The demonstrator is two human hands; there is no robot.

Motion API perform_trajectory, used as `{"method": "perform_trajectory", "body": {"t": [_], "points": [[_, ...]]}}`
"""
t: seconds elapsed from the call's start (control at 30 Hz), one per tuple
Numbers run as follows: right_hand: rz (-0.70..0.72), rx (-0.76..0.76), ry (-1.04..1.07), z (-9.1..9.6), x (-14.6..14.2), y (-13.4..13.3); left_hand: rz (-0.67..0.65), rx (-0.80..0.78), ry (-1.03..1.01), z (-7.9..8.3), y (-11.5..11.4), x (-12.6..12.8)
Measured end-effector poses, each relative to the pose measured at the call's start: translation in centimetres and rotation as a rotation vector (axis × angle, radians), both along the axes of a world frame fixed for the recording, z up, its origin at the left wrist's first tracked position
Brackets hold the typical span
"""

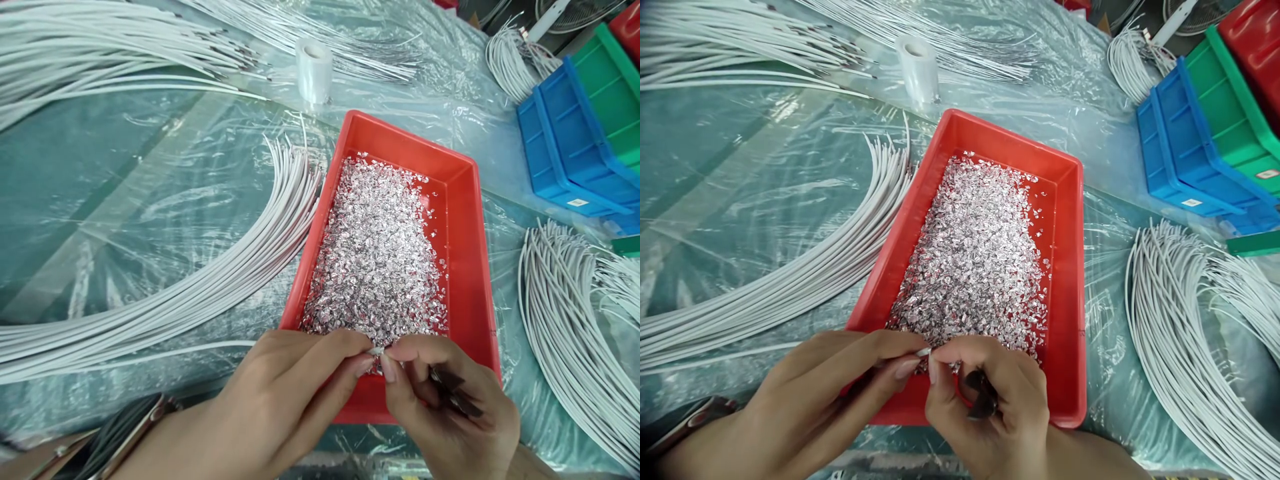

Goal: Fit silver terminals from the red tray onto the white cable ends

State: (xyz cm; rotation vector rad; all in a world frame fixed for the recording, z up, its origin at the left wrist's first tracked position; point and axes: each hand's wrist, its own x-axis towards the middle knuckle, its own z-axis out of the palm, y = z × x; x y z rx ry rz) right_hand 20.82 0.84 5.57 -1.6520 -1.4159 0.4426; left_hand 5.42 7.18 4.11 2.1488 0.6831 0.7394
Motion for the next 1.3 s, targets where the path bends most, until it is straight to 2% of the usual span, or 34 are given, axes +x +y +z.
{"method": "perform_trajectory", "body": {"t": [0.23, 0.53, 0.83, 1.3], "points": [[0.005, -0.008, 0.0, 0.09, 0.03, 0.01, -0.015, -0.036, 0.004, -0.2, -0.29, -0.29], [0.023, -0.03, -0.013, 0.34, 0.18, 0.07, 0.018, -0.009, -0.002, -0.64, -0.51, -0.54], [0.03, -0.002, 0.012, -0.18, 0.14, -0.04, -0.004, -0.041, 0.011, -0.38, -0.46, -0.36], [0.082, -0.006, -0.003, 0.05, 0.31, 0.11, 0.032, 0.032, -0.025, -0.61, -0.44, -0.06]]}}
